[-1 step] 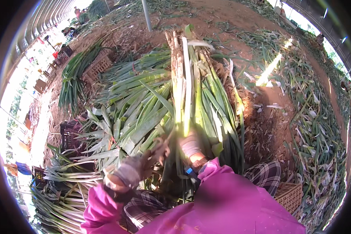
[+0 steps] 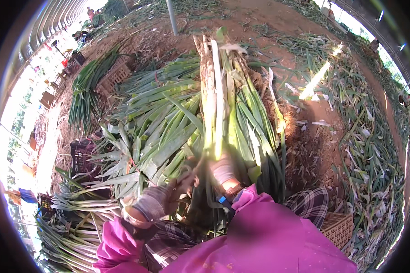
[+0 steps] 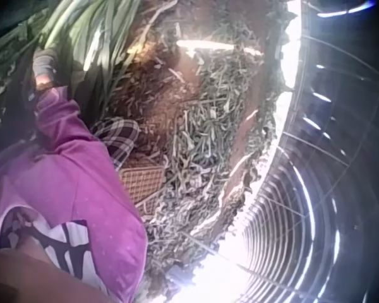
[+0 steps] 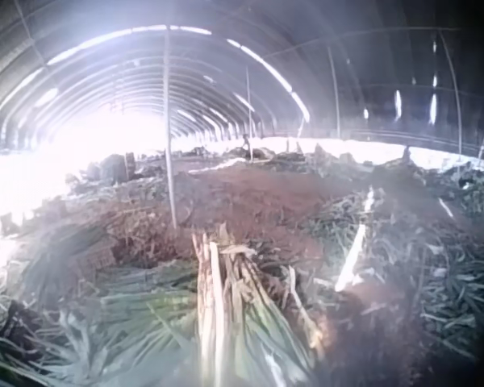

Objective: The person pulls green onions from a bundle, peels the outer layers from the stalks by hand, and tosses the cleaned onions to the side.

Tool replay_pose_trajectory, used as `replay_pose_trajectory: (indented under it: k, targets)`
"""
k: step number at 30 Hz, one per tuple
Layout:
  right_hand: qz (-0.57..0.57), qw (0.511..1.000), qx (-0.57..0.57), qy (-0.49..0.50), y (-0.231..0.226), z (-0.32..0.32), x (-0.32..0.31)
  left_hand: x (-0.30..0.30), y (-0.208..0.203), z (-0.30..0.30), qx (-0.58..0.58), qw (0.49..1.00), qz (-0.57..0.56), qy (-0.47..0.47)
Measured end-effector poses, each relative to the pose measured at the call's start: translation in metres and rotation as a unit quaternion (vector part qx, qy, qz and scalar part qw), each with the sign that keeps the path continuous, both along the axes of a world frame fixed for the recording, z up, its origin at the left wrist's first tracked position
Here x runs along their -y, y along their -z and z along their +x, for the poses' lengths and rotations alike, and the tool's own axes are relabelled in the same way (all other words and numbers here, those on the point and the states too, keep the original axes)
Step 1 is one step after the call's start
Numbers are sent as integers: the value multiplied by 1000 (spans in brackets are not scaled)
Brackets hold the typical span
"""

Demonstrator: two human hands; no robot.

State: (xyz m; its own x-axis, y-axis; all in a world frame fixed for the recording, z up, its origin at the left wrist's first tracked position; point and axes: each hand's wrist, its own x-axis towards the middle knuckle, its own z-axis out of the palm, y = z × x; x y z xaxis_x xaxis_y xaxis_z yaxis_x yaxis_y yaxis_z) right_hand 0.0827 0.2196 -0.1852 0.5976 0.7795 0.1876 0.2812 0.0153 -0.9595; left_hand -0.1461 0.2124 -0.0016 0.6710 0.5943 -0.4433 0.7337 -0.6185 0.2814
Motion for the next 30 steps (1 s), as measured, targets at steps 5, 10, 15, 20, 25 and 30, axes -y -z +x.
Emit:
replay_pose_trajectory:
  k: [5, 10, 15, 20, 25, 30]
  targets:
    - [-198, 977, 78, 28, 29, -2, 7, 15, 20, 11, 110, 994, -14, -4]
    - [-232, 962, 139, -27, 16, -55, 3, 24, 21, -12, -32, 996, -47, -74]
    - [-111, 982, -105, 111, 103, 10, -14, -20, 35, 46, 123, 986, 112, -23]
    - [-193, 971, -109, -93, 4, 10, 35, -52, 26, 41, 143, 980, 133, -40]
    - [-148, 952, -241, -114, -24, 46, 86, -88, 11, 113, 179, 978, 57, -87]
    - [-197, 939, -270, -82, -16, 78, 112, -74, -3, 145, 138, 983, 112, -36]
